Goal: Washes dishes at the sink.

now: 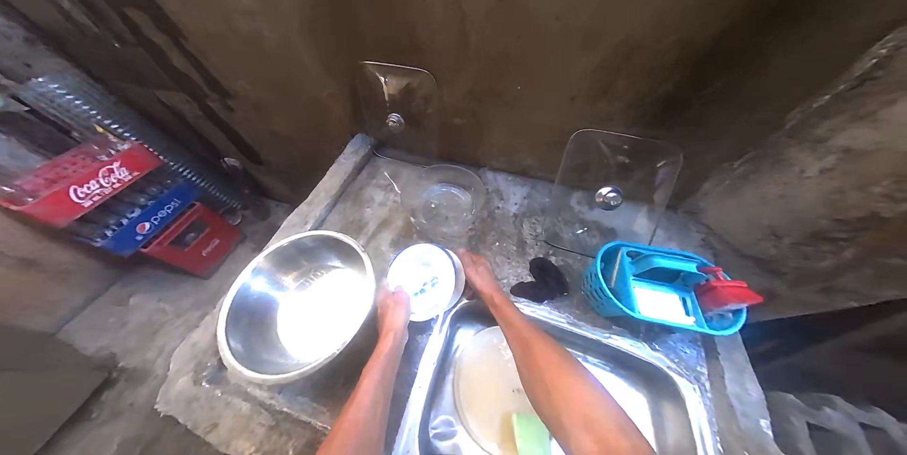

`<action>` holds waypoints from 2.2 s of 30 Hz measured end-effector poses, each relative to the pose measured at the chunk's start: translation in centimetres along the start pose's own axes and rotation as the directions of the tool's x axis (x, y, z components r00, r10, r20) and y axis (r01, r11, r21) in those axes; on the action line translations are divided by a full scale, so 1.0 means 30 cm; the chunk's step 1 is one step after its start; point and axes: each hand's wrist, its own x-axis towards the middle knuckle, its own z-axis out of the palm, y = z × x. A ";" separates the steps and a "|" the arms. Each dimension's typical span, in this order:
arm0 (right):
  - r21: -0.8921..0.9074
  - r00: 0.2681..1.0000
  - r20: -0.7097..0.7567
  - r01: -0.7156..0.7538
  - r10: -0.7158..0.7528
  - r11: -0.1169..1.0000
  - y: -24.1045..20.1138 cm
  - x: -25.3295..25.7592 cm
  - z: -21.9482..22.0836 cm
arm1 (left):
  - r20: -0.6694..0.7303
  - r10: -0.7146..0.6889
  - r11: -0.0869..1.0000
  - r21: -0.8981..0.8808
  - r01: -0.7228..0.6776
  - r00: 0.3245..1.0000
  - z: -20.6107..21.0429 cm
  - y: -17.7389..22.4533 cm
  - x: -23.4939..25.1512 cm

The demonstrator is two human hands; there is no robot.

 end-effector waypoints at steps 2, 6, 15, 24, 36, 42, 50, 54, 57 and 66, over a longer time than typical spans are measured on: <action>-0.008 0.996 0.026 -0.083 0.083 0.997 0.003 -0.008 -0.019 | 0.041 0.017 0.996 0.084 -0.021 0.999 0.014 0.012 0.010; 0.087 0.976 0.075 -0.213 0.206 0.973 -0.004 -0.027 -0.047 | 0.039 0.028 0.972 0.230 -0.037 0.999 0.059 0.063 0.029; -0.128 0.989 -0.112 0.080 -0.095 0.989 -0.019 -0.070 0.013 | 0.000 0.182 0.966 0.188 -0.179 0.983 0.081 0.080 0.049; -0.500 0.971 -0.231 -0.180 0.070 0.847 0.318 -0.664 -0.122 | 0.182 0.781 0.612 -0.035 -0.790 0.598 0.064 -0.151 -0.420; -0.504 0.903 -0.262 -0.428 0.339 0.750 0.648 -1.092 -0.370 | 0.755 0.427 0.830 -0.108 -0.548 0.498 0.357 -0.415 -0.836; -0.727 0.838 -0.065 -0.412 0.541 0.550 0.722 -1.107 -0.354 | 0.795 0.346 0.860 -0.057 -0.507 0.497 0.435 -0.329 -0.883; -0.690 0.859 0.061 -0.331 0.508 0.643 0.740 -1.101 -0.402 | 0.764 -0.067 0.529 0.572 -0.626 0.641 0.236 -0.336 -0.733; -0.746 0.886 0.106 -0.230 0.452 0.626 0.749 -1.055 -0.447 | 0.406 0.171 0.542 0.722 -0.430 0.898 0.213 -0.371 -0.648; -0.724 0.919 0.153 -0.146 0.363 0.674 0.756 -1.053 -0.469 | 0.268 0.133 0.530 0.794 -0.297 0.954 0.254 -0.403 -0.548; -0.492 0.986 0.065 -0.102 0.153 0.864 0.620 -1.124 -0.482 | 0.212 0.030 0.681 0.711 -0.175 0.977 0.272 -0.433 -0.501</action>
